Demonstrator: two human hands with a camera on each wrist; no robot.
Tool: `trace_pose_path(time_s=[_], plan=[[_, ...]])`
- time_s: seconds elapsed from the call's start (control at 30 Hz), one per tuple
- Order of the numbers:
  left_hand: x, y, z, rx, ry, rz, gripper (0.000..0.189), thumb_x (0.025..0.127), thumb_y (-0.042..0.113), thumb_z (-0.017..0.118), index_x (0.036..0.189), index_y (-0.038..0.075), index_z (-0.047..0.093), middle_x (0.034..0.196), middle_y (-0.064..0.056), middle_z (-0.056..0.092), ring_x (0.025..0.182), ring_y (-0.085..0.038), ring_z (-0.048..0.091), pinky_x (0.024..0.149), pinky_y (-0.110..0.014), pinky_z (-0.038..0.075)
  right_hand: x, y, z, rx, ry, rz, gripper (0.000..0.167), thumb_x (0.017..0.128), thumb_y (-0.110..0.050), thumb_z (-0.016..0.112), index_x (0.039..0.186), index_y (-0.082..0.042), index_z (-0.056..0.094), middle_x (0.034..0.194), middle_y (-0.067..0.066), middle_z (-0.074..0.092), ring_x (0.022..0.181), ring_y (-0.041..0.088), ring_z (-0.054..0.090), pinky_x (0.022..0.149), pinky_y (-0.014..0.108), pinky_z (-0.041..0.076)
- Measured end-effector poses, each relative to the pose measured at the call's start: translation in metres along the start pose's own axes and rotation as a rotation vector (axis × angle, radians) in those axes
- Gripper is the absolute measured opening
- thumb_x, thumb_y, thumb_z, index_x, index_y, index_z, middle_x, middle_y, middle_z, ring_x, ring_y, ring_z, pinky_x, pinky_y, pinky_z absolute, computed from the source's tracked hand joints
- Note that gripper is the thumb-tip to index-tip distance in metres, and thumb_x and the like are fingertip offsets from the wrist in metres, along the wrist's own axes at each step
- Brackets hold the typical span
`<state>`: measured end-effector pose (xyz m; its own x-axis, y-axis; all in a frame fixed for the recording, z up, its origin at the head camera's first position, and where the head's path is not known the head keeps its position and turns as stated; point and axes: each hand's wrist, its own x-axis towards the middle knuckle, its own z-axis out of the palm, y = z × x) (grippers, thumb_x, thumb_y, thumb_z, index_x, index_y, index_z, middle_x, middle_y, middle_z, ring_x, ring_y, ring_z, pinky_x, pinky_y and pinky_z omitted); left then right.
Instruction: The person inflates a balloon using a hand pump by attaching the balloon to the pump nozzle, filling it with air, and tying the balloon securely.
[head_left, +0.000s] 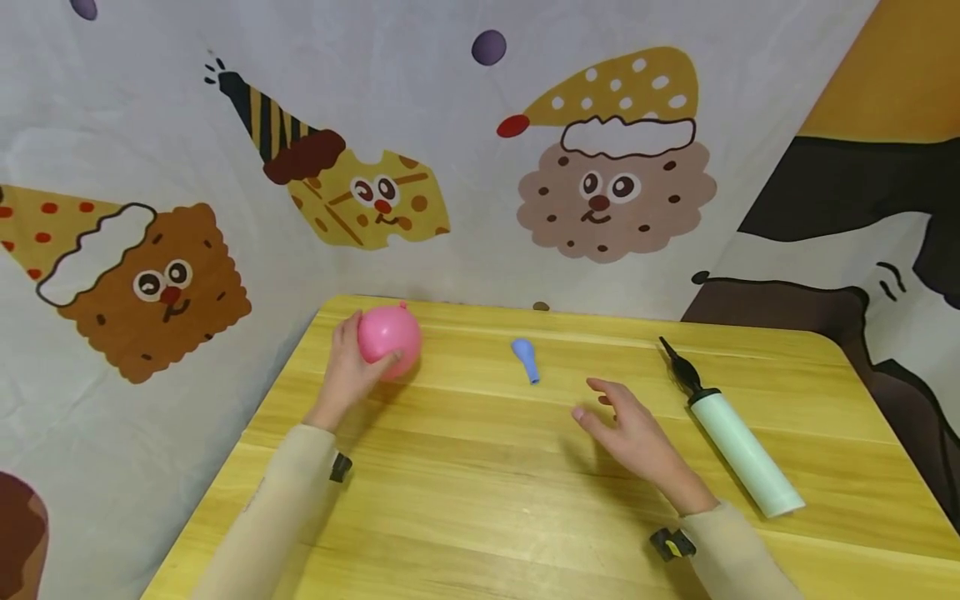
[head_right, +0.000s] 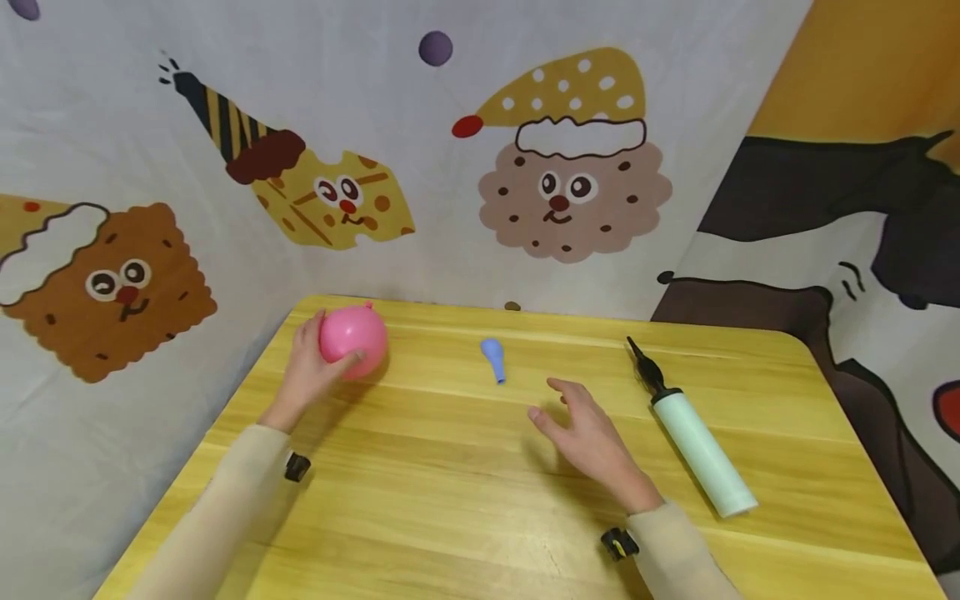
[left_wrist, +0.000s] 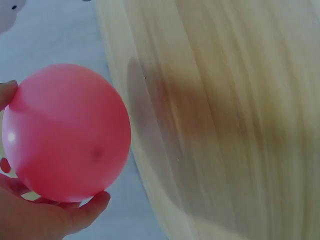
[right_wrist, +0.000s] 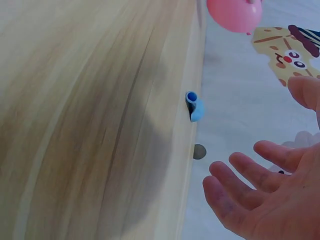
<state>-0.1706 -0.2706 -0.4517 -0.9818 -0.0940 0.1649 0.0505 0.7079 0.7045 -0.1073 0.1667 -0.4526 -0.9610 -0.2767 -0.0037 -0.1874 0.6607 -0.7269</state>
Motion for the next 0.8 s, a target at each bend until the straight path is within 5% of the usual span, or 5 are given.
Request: trace_pose_path(time_s=[0.2,0.33,0.57,0.67,0.8], plan=[[0.006,-0.006,0.002,0.013,-0.084,-0.074,0.102,0.093,0.037,0.075,0.162,-0.003,0.012,0.161,-0.033,0.020,0.138,-0.052,0.040,0.110,-0.068,0.038,-0.003,0.002,-0.004,-0.003,0.000,0.004,0.070,0.105,-0.047,0.059,0.152,0.001,0.043,0.154,0.026,0.044,0.132,0.047,0.052,0.103,0.063,0.047],[0.003,-0.004,0.008,0.007,0.034,-0.011,0.095,0.094,0.036,0.073,0.161,-0.002,0.018,0.166,-0.029,0.013,0.149,-0.051,0.025,0.116,-0.068,0.029,-0.007,0.006,-0.010,-0.020,-0.004,0.018,0.071,0.105,-0.049,0.058,0.153,0.000,0.042,0.154,0.026,0.043,0.133,0.047,0.051,0.103,0.064,0.046],[-0.006,0.030,0.044,-0.007,0.416,0.614,0.022,0.092,0.008,0.071,0.112,-0.002,0.069,0.129,-0.021,0.062,0.126,-0.042,0.055,0.108,-0.058,0.042,-0.017,0.017,-0.024,-0.095,0.019,0.014,0.070,0.105,-0.050,0.056,0.153,0.000,0.044,0.153,0.025,0.046,0.131,0.046,0.053,0.099,0.064,0.048],[-0.005,0.053,0.072,0.033,0.362,0.738,0.009,0.094,0.007,0.070,0.100,0.002,0.074,0.110,-0.015,0.070,0.107,-0.034,0.065,0.097,-0.049,0.052,-0.022,0.020,-0.033,-0.123,0.037,-0.001,0.066,0.106,-0.048,0.057,0.151,-0.001,0.046,0.151,0.024,0.048,0.129,0.045,0.054,0.096,0.064,0.049],[-0.004,0.084,0.111,0.148,0.096,0.568,0.023,0.103,0.024,0.065,0.101,0.004,0.076,0.106,-0.010,0.073,0.099,-0.028,0.069,0.087,-0.042,0.058,-0.031,0.023,-0.046,-0.146,0.059,-0.004,0.062,0.106,-0.045,0.059,0.148,-0.001,0.049,0.149,0.023,0.050,0.127,0.044,0.054,0.093,0.062,0.050]])
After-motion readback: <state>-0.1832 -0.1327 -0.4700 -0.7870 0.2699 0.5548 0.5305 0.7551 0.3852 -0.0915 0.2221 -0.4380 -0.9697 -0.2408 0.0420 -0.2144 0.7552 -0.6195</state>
